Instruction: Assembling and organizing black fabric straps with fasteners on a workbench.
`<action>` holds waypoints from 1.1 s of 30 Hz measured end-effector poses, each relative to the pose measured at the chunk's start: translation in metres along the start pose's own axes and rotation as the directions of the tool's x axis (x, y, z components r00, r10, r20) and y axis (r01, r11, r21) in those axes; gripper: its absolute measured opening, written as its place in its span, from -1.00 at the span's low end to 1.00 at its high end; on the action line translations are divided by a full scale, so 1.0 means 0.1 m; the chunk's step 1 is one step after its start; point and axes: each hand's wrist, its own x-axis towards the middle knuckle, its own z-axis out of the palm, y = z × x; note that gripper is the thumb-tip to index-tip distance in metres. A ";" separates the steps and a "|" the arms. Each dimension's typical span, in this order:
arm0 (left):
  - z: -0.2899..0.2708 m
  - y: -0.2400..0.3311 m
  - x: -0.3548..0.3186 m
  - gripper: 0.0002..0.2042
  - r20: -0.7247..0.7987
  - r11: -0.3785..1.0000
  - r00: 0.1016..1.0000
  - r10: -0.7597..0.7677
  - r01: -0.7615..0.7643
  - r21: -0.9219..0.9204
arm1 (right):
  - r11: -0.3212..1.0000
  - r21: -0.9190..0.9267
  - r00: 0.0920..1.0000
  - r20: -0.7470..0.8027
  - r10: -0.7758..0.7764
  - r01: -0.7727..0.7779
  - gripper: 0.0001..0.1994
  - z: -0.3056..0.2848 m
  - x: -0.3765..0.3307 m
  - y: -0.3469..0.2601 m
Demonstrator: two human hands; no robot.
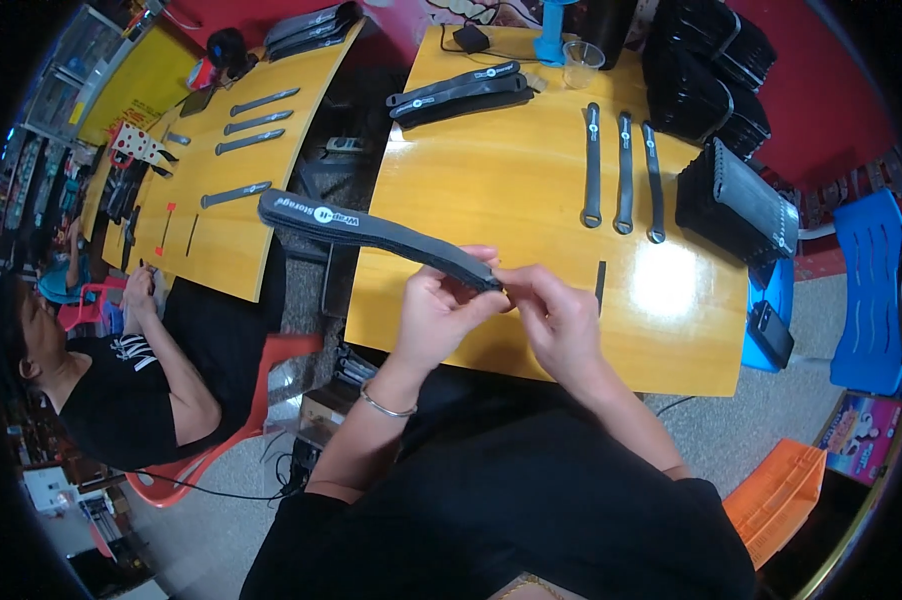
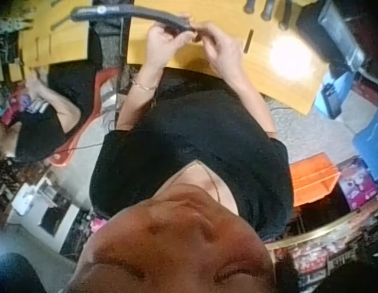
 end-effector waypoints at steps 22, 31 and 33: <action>-0.06 0.12 -0.08 -0.76 0.055 0.937 0.942 -0.332 0.323 0.134 | 0.915 -0.324 0.970 0.039 -0.241 0.240 -0.79 -0.16 -0.02 -0.04; -0.08 0.07 -0.15 -0.85 0.161 0.942 0.929 -0.334 0.337 0.014 | 0.976 -0.056 0.963 0.184 -0.199 0.212 -0.53 -0.37 -0.01 0.01; 0.00 0.06 -0.16 -0.85 0.169 0.935 0.921 -0.350 0.354 0.007 | 0.968 -0.018 0.959 0.146 -0.243 0.249 -0.53 -0.25 -0.01 0.06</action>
